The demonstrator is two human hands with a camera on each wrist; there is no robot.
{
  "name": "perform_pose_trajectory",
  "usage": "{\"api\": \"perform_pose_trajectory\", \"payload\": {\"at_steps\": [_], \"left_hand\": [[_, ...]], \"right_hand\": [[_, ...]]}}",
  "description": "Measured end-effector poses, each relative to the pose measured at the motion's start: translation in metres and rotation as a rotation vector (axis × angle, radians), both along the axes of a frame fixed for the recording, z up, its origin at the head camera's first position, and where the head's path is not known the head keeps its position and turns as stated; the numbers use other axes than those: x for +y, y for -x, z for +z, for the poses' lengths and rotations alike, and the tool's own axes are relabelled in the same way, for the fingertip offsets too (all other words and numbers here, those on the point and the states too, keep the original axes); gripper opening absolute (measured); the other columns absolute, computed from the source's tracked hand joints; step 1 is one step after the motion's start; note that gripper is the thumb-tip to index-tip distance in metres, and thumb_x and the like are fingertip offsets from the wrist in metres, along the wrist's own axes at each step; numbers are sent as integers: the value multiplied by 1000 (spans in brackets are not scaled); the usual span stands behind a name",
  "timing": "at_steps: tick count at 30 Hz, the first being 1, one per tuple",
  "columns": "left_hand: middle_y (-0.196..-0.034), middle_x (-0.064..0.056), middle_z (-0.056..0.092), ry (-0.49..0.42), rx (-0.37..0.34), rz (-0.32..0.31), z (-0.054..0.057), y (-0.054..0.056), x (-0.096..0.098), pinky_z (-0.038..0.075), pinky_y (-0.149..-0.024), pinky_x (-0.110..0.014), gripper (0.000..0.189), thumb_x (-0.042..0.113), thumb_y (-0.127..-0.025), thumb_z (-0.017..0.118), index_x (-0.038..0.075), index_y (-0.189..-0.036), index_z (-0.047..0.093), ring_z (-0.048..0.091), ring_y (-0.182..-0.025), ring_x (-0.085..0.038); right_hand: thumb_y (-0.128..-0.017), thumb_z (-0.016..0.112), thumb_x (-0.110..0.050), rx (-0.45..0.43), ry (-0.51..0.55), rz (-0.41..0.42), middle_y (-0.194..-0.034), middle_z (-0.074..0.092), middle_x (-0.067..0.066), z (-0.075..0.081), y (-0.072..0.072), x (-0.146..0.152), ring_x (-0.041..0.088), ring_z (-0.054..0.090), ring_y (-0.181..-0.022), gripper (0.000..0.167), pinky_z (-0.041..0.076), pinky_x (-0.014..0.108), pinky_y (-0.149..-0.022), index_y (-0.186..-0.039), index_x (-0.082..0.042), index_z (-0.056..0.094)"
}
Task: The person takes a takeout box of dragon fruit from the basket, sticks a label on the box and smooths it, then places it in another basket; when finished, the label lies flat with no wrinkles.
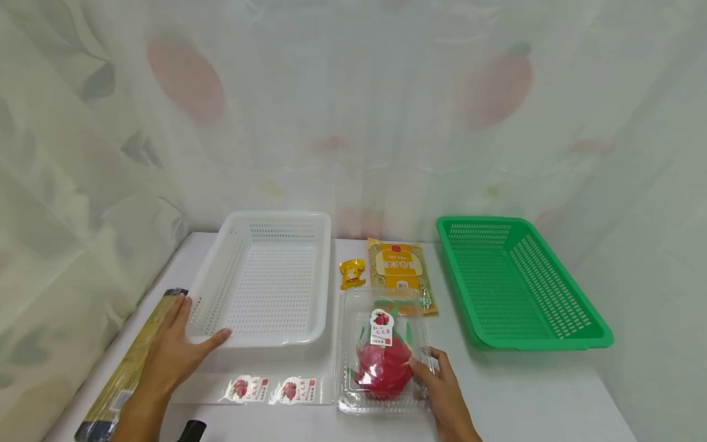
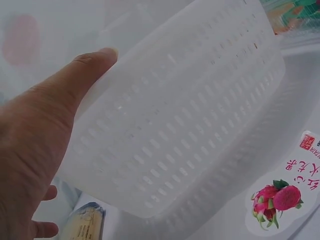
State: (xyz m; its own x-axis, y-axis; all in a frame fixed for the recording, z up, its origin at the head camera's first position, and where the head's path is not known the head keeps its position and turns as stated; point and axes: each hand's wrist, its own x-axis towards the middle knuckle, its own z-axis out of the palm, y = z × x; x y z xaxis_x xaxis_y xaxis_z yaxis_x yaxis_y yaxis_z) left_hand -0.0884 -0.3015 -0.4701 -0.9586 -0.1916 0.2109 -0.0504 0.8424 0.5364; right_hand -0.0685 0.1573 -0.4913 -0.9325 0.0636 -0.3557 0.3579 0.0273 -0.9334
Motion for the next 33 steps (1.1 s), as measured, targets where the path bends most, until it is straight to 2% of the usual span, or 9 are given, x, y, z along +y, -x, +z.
{"api": "perform_pose_trajectory", "payload": {"at_steps": [8,20,33], "left_hand": [[-160,-14,0,6,-40,6,1,1,1,25,-93,-72,115,58,-77,72,3,-154,7,11,-139,-48],[-160,-15,1,10,-52,21,3,0,3,26,-92,-71,114,60,-78,70,3,-154,7,13,-138,-49],[-160,-16,1,15,-54,23,2,0,3,25,-92,-72,115,61,-78,70,3,-154,7,13,-138,-50]], "right_hand": [[-91,65,-41,15,30,-7,-118,57,15,0,-3,0,26,55,-99,67,45,38,-75,-139,-7,34],[-92,64,-34,28,41,3,-120,54,20,1,-8,-2,25,56,-95,70,47,38,-76,-144,-11,24],[-93,63,-27,47,207,-28,-131,45,20,-3,-10,-6,25,55,-104,69,48,39,-82,-146,-12,21]]}}
